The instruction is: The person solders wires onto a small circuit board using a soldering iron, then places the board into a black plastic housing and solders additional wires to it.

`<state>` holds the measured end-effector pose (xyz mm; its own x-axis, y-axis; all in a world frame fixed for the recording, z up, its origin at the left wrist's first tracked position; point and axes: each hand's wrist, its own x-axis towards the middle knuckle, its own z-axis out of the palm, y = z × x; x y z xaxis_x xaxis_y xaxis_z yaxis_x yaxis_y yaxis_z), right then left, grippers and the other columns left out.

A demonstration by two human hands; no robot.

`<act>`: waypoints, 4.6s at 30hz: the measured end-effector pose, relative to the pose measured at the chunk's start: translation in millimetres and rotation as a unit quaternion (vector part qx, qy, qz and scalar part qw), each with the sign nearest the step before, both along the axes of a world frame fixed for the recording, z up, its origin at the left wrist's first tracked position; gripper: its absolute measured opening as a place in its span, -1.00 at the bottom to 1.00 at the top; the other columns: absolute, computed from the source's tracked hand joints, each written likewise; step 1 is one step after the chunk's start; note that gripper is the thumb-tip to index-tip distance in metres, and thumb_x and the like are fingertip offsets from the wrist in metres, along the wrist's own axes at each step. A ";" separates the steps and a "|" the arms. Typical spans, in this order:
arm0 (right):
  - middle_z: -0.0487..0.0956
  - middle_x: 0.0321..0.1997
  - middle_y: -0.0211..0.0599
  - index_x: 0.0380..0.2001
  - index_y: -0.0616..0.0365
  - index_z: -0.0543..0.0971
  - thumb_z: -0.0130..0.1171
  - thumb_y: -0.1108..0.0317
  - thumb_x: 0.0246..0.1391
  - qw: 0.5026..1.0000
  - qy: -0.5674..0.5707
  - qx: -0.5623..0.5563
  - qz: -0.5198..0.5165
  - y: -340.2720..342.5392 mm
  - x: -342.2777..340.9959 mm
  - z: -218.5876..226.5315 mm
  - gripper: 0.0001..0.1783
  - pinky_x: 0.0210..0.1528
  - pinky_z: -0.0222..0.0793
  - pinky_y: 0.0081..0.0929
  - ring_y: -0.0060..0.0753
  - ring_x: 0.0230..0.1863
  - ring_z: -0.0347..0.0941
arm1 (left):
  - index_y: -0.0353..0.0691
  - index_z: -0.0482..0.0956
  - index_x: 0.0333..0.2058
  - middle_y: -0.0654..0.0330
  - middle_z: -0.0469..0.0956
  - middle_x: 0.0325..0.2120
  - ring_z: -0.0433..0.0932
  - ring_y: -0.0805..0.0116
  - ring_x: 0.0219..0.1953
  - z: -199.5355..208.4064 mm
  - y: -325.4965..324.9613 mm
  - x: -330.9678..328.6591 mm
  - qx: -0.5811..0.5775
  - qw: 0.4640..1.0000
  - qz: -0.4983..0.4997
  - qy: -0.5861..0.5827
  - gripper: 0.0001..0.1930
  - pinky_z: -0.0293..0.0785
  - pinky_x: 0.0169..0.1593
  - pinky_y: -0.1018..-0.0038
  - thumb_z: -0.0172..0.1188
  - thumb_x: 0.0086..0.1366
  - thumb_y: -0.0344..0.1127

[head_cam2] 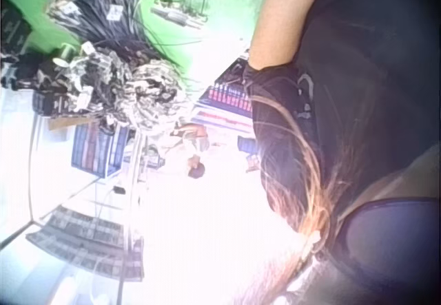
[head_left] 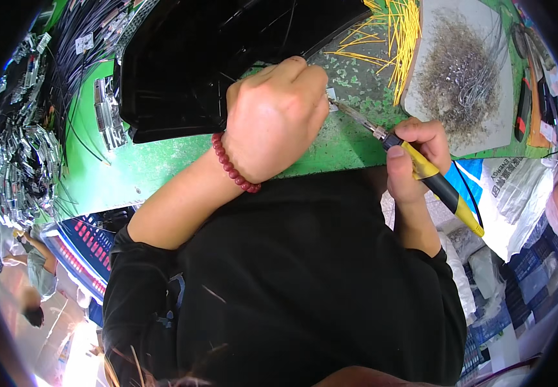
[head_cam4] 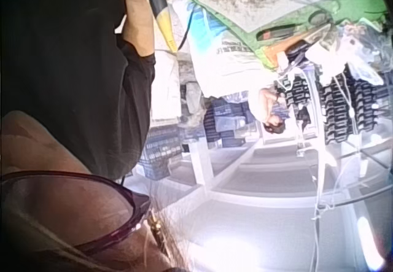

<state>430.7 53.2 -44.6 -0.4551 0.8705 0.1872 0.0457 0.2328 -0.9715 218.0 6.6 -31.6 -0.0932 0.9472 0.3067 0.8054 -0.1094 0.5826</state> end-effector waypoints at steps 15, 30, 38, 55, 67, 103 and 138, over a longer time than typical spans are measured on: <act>0.39 -0.56 -0.28 -0.35 0.25 0.34 0.21 0.28 0.00 0.992 0.099 -0.018 -0.074 -1.1 -2.0 -5.6 -0.69 -0.43 0.25 -0.59 -0.52 -0.54 0.28 | -0.20 0.43 -0.59 0.21 0.42 -0.62 0.47 0.23 -0.62 1.3 0.5 0.7 -0.006 1.000 -0.001 -0.009 -0.85 0.38 -0.56 0.42 0.24 -0.03 -0.53; 0.46 -0.36 -0.31 -0.14 0.20 0.33 0.28 0.30 0.05 0.990 0.095 -0.028 -0.098 -6.5 -3.2 -5.1 -0.59 -0.43 0.24 -0.71 -0.66 -0.48 0.31 | -0.17 0.35 -0.60 0.18 0.36 -0.59 0.49 0.26 -0.57 7.1 2.9 -0.5 -0.026 0.999 -0.017 0.034 -0.81 0.44 -0.50 0.42 0.24 -0.05 -0.49; 0.47 -0.32 -0.29 -0.02 0.19 0.37 0.23 0.47 0.07 0.999 0.001 0.007 -0.044 -4.0 -3.6 6.5 -0.60 -0.28 0.32 -0.63 -0.57 -0.35 0.38 | -0.18 0.37 -0.58 0.18 0.37 -0.59 0.50 0.25 -0.55 11.0 -0.4 1.1 -0.044 0.998 -0.007 0.050 -0.81 0.44 -0.49 0.42 0.27 -0.01 -0.45; 0.57 -0.48 -0.25 -0.17 0.15 0.54 0.26 0.64 -0.15 0.991 -0.025 0.130 0.018 13.0 -50.8 12.2 -0.61 -0.52 0.39 -0.49 -0.33 -0.55 0.53 | -0.20 0.49 -0.49 0.22 0.48 -0.52 0.53 0.19 -0.40 37.7 0.4 -5.3 -0.067 0.996 -0.013 -0.058 -0.83 0.45 -0.35 0.35 0.32 -0.08 -0.47; 0.49 -0.63 -0.36 -0.23 0.10 0.56 0.31 0.60 -0.20 0.956 -0.074 0.285 0.011 26.9 -45.2 -0.3 -0.63 -0.59 0.30 -0.43 -0.31 -0.64 0.44 | -0.15 0.56 -0.50 0.26 0.52 -0.54 0.51 0.22 -0.41 17.6 2.1 -2.8 0.018 0.996 -0.032 0.080 -0.85 0.42 -0.32 0.38 0.35 -0.08 -0.41; 0.62 -0.41 -0.28 -0.24 0.17 0.53 0.41 0.51 -0.15 0.986 0.019 0.137 0.096 10.0 -35.9 22.7 -0.65 -0.40 0.45 -0.54 -0.38 -0.46 0.55 | -0.35 0.64 -0.34 0.05 0.66 -0.28 0.65 0.36 -0.23 43.2 -6.4 -6.8 0.050 0.937 -0.034 -0.345 -0.78 0.57 -0.18 0.54 0.14 0.07 -0.74; 0.59 -0.21 -0.21 0.00 0.20 0.41 0.26 0.65 -0.04 0.999 0.021 -0.026 0.017 4.0 -31.2 12.9 -0.51 -0.30 0.48 -0.69 -0.53 -0.28 0.60 | -0.31 0.50 -0.43 0.09 0.50 -0.56 0.52 0.13 -0.48 19.5 -3.0 -11.5 -0.090 0.960 -0.081 -0.251 -0.92 0.43 -0.38 0.35 0.23 0.11 -0.47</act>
<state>399.6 57.3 -31.7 -0.4764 0.8641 0.1622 -0.0024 0.1832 -0.9831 206.6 3.6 -12.1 -0.0332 0.9952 0.0926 0.3992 -0.0717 0.9140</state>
